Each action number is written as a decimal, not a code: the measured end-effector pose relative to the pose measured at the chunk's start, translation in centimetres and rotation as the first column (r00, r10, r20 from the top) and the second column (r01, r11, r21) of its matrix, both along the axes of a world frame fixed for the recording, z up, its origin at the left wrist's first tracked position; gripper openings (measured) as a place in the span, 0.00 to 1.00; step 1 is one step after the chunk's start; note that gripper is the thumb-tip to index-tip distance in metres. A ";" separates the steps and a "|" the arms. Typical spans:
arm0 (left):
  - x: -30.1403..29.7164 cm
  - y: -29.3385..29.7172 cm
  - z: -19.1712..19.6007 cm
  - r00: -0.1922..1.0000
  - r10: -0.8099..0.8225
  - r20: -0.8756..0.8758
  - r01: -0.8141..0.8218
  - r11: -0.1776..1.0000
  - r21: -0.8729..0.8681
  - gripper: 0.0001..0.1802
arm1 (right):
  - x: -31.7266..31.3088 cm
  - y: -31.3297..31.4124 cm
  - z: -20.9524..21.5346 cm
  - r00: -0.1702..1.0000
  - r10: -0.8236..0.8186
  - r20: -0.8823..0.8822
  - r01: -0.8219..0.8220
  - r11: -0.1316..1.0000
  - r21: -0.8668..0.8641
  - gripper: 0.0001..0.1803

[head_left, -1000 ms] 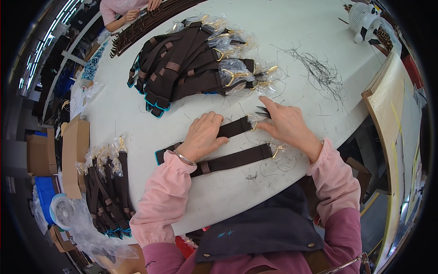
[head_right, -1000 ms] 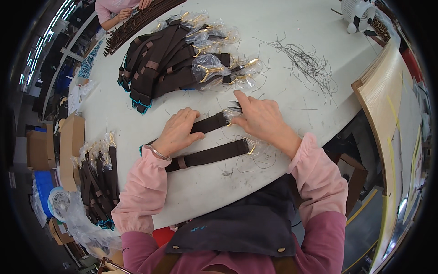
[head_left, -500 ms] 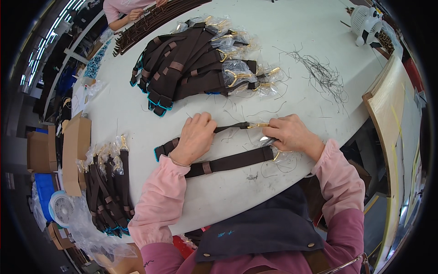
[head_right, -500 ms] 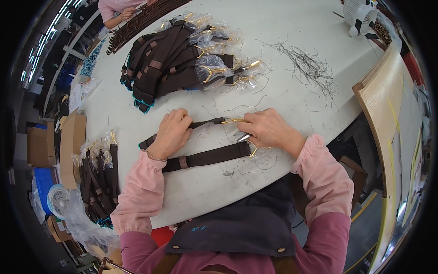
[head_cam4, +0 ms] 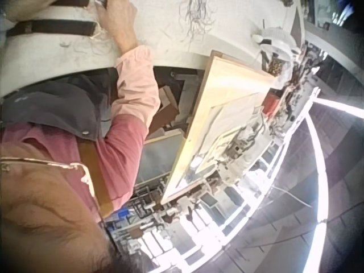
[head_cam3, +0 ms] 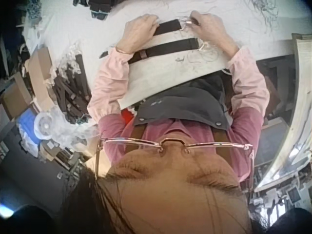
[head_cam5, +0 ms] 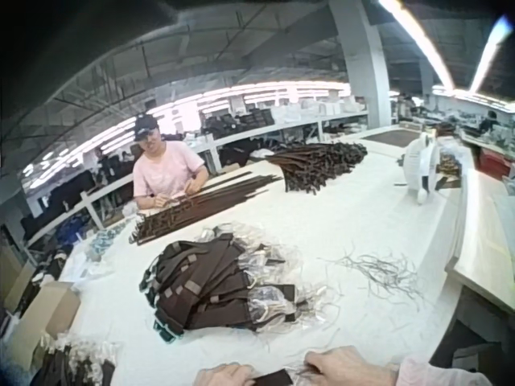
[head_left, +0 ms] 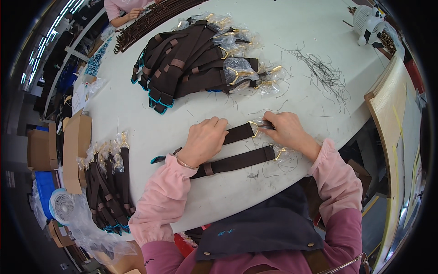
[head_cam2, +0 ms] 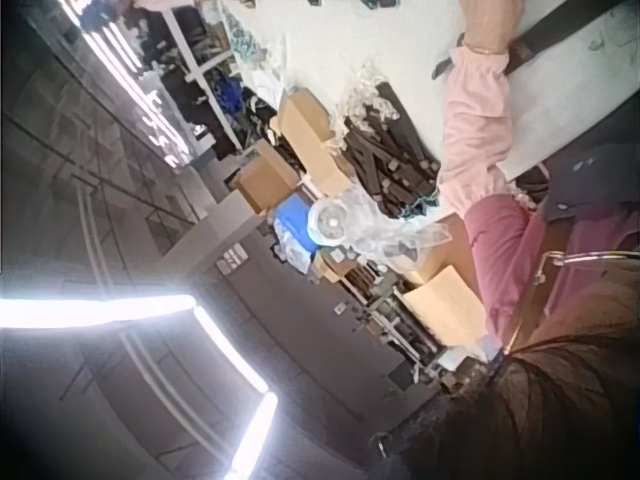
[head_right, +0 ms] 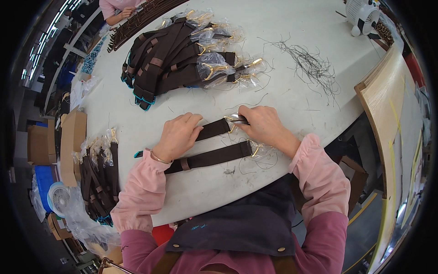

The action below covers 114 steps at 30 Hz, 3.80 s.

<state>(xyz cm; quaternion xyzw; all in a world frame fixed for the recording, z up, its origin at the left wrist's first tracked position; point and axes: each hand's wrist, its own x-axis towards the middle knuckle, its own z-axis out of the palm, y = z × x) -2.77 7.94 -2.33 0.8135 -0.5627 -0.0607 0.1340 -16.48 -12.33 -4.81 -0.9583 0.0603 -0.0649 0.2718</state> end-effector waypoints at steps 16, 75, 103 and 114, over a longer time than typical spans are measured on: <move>-1.9 -3.7 -2.8 0.985 -0.121 0.121 0.125 0.992 -0.023 0.06 | 0.4 0.3 2.6 0.989 0.048 -0.137 -0.039 0.997 0.068 0.16; -1.2 -2.9 -3.9 0.955 -0.045 -0.294 -0.057 0.942 -0.330 0.08 | 3.1 -0.6 2.1 0.952 0.301 -0.052 -0.305 0.945 -0.120 0.09; -2.5 -4.1 -0.9 0.405 0.397 -0.824 -0.362 0.897 0.254 0.03 | 2.2 -0.5 1.8 0.946 0.320 0.049 -0.313 0.942 -0.121 0.06; -2.7 -4.1 -1.4 0.373 0.428 -0.824 -0.411 0.872 0.267 0.04 | 2.3 0.4 1.4 0.943 0.318 0.093 -0.292 0.931 -0.220 0.05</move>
